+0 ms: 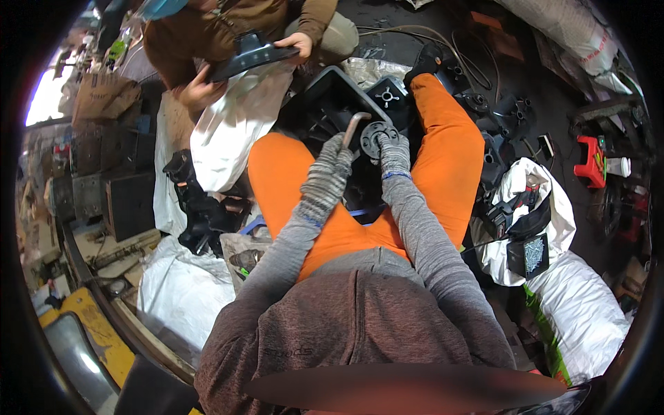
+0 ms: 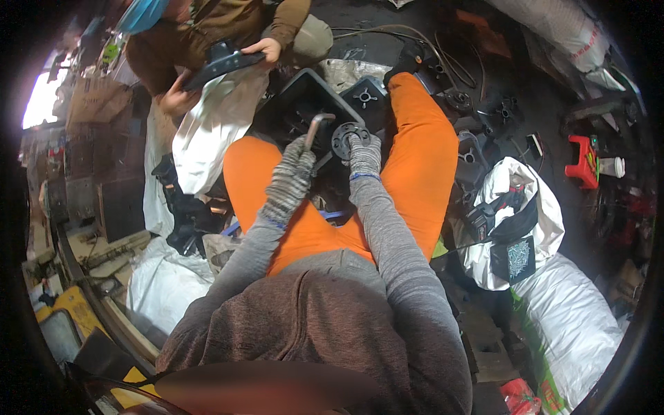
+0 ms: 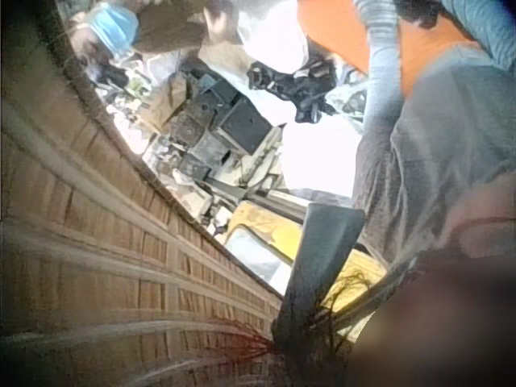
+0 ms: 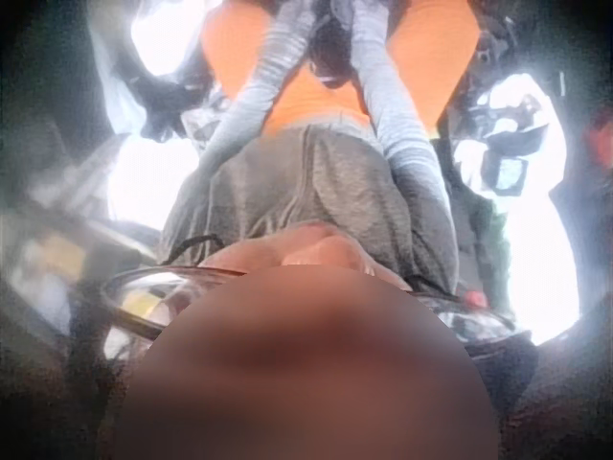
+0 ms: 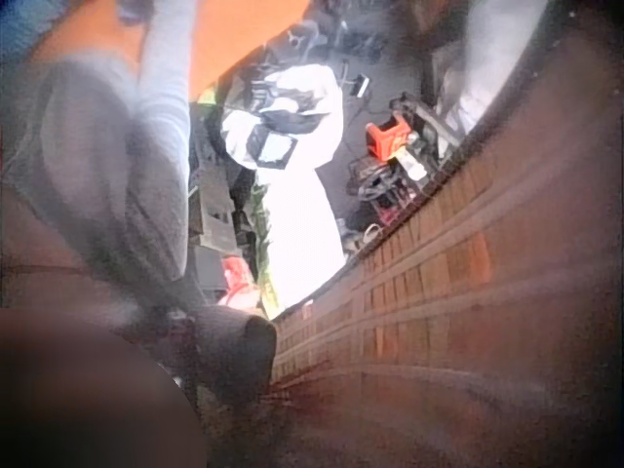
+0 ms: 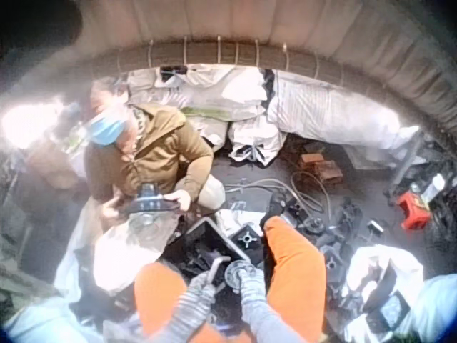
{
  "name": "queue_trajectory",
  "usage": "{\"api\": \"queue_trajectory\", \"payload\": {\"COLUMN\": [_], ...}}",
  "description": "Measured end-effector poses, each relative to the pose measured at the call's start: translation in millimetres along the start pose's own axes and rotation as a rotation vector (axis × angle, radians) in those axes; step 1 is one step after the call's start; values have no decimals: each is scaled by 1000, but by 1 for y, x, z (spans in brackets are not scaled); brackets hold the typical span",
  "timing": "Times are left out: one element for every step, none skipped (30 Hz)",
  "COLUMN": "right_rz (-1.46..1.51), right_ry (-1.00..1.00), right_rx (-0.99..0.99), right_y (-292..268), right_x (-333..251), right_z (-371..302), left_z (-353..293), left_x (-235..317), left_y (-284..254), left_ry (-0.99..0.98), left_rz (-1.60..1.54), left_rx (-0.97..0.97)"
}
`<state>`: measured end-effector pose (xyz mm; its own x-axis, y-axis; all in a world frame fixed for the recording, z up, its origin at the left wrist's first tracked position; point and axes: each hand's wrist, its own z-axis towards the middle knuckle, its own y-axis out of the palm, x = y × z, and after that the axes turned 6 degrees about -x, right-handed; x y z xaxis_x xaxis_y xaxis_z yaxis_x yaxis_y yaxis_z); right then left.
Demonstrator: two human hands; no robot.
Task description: The person sits on the floor and uses a cordless drill to fasten screws into a black plastic housing. They handle multiple similar plastic parts, aligning them and securing them with the drill while another person assists nearby.
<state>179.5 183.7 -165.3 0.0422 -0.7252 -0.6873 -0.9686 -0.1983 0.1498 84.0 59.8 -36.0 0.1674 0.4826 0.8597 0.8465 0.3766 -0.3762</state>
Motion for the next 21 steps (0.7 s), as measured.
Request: {"api": "queue_trajectory", "payload": {"right_rz": [-35, 31, 95, 50, 4, -44, -117, -189, -260, -296, -334, -371, -407, -475, -628, -781, -934, -897, -871, -864, -861], "right_ry": [-97, -56, -5, -6, -7, -4, 30, 64, 94, 143, 133, 126, 114, 123, 23, -70, -163, -149, -158, -118, -75], "right_rx": [-10, -5, -17, 7, 30, 46, 23, -2, -26, -87, -103, -126, -145, -183, -141, -105, -67, -73, -168, -263, -358], "right_y": [-1, -4, -1, -1, 0, -1, -2, -4, -6, -9, -13, -14, -14, -14, -18, -20, -23, -22, -27, -36, -39], "right_x": [2, 1, -8, -13, -18, -22, -27, -32, -35, -28, -26, -31, -38, -45, -47, -45, -42, -48, -46, -47, -53], "right_z": [6, 13, 10, 8, 6, 4, 3, 4, 6, 13, 17, 14, 12, 11, 21, 32, 41, 38, 49, 61, 63], "left_z": [12, 22, 27, 33, 38, 40, 43, 47, 50, 49, 50, 50, 51, 51, 53, 52, 51, 49, 50, 47, 47], "left_x": [-8, -23, -34, -34, -33, -31, -32, -33, -29, -19, -23, -28, -32, -36, -37, -38, -39, -41, -39, -37, -37], "left_y": [11, 20, 24, 27, 30, 32, 34, 36, 37, 38, 39, 39, 37, 35, 34, 33, 34, 34, 35, 34, 36], "left_ry": [-57, -8, 30, 20, 10, -5, -14, -23, -28, -47, -6, 31, 75, 50, 38, 15, 24, 28, 40, 53, 80], "left_rz": [6, 90, 180, 246, 312, 379, 371, 363, 354, 379, 372, 369, 364, 333, 299, 266, 246, 225, 203, 203, 269], "left_rx": [-54, -66, -62, -73, -83, -88, -110, -132, -154, -198, -193, -185, -179, -169, -164, -156, -150, -137, -124, -148, -138]}}
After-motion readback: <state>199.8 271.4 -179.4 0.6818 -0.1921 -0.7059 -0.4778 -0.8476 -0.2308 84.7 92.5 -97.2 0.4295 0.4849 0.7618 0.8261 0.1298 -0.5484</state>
